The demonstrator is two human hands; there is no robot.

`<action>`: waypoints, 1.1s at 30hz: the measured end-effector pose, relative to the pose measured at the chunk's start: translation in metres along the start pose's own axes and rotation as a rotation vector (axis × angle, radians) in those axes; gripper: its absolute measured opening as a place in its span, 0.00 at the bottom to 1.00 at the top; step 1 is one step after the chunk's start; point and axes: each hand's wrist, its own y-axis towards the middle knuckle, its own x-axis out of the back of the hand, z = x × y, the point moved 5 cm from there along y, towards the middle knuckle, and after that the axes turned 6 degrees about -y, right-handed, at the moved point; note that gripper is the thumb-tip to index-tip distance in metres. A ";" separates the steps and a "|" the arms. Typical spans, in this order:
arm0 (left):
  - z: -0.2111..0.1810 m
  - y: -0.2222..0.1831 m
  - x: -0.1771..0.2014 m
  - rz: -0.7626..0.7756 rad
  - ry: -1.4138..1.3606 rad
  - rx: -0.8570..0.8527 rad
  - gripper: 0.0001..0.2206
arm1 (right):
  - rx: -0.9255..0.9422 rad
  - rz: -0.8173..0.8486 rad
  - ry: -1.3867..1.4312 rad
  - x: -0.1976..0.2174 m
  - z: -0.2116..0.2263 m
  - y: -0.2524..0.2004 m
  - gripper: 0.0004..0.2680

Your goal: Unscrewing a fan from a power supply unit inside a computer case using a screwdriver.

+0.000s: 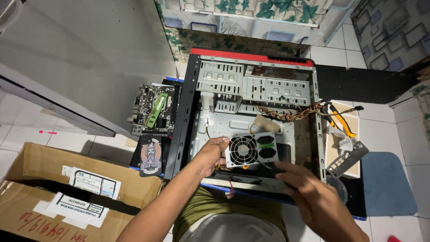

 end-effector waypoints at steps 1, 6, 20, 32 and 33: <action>0.003 0.005 0.001 0.000 -0.002 0.000 0.26 | 0.000 0.002 -0.001 -0.004 -0.002 0.000 0.12; 0.013 0.021 0.005 -0.004 0.006 -0.036 0.28 | -0.398 -0.164 -0.420 -0.045 -0.058 -0.025 0.16; 0.006 0.012 -0.010 0.084 -0.118 0.033 0.33 | -0.425 -0.065 -0.089 -0.022 -0.044 -0.037 0.15; 0.009 0.015 -0.031 0.265 0.003 -0.033 0.37 | -0.370 -0.115 -0.031 -0.021 -0.050 -0.043 0.15; 0.008 0.018 -0.033 0.307 -0.094 -0.079 0.28 | -0.341 -0.151 -0.023 -0.019 -0.046 -0.041 0.14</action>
